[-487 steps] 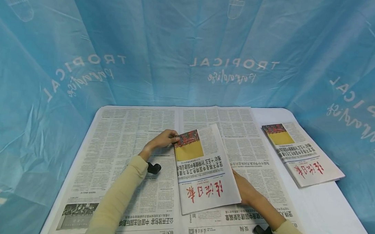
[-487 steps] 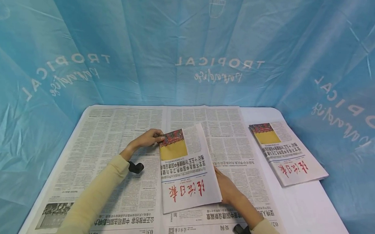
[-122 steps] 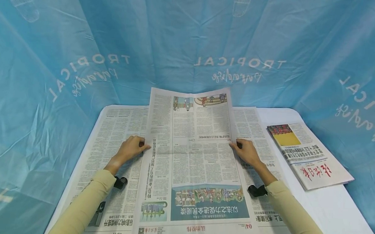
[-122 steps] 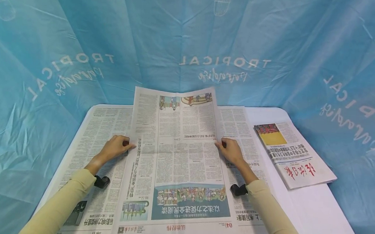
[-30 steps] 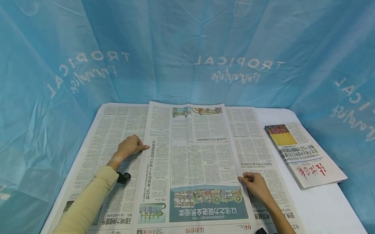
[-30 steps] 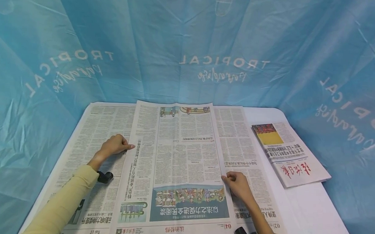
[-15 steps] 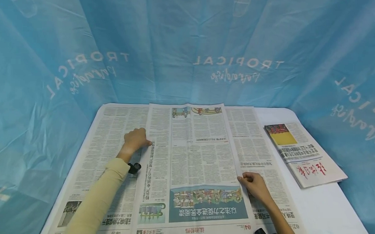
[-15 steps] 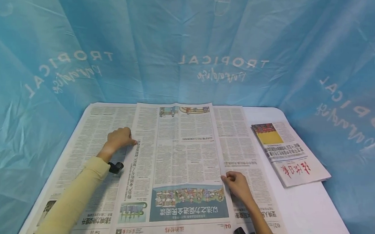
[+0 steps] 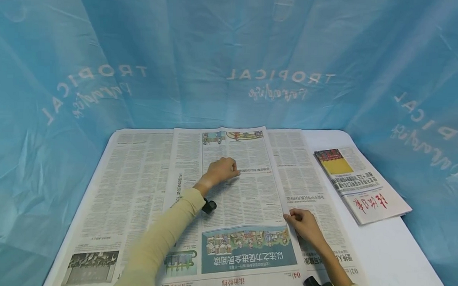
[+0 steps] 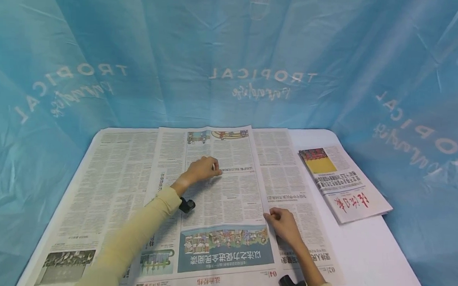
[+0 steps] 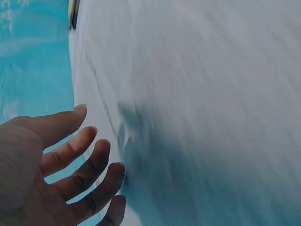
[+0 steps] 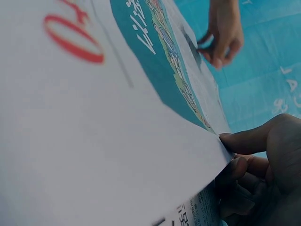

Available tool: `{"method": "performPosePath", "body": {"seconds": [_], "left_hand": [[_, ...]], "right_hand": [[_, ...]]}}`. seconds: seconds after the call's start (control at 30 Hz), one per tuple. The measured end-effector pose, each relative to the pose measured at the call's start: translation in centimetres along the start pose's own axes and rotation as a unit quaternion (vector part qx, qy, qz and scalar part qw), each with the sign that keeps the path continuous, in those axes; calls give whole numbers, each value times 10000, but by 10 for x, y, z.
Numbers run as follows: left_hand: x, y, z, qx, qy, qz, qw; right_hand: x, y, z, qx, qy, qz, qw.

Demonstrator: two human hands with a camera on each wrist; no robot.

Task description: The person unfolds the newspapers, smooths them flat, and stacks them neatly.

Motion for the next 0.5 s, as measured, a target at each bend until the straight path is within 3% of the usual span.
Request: {"method": "performPosePath", "body": {"seconds": [0.2, 0.5], "left_hand": [[37, -23, -17, -36, -461, 139, 9988], [86, -55, -38, 220, -635, 590, 9960]], "right_hand": [[0, -3, -2, -24, 50, -93, 9999], [-1, -2, 0, 154, -6, 75, 9999]]}}
Point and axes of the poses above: each hand's wrist, its own z-axis away from the middle knuckle, its own y-axis out of the back of the hand, x = y × z, the point moved 3 cm from there along -z, towards the middle knuckle, and after that the axes turned 5 degrees about -x, right-handed, at the moved point
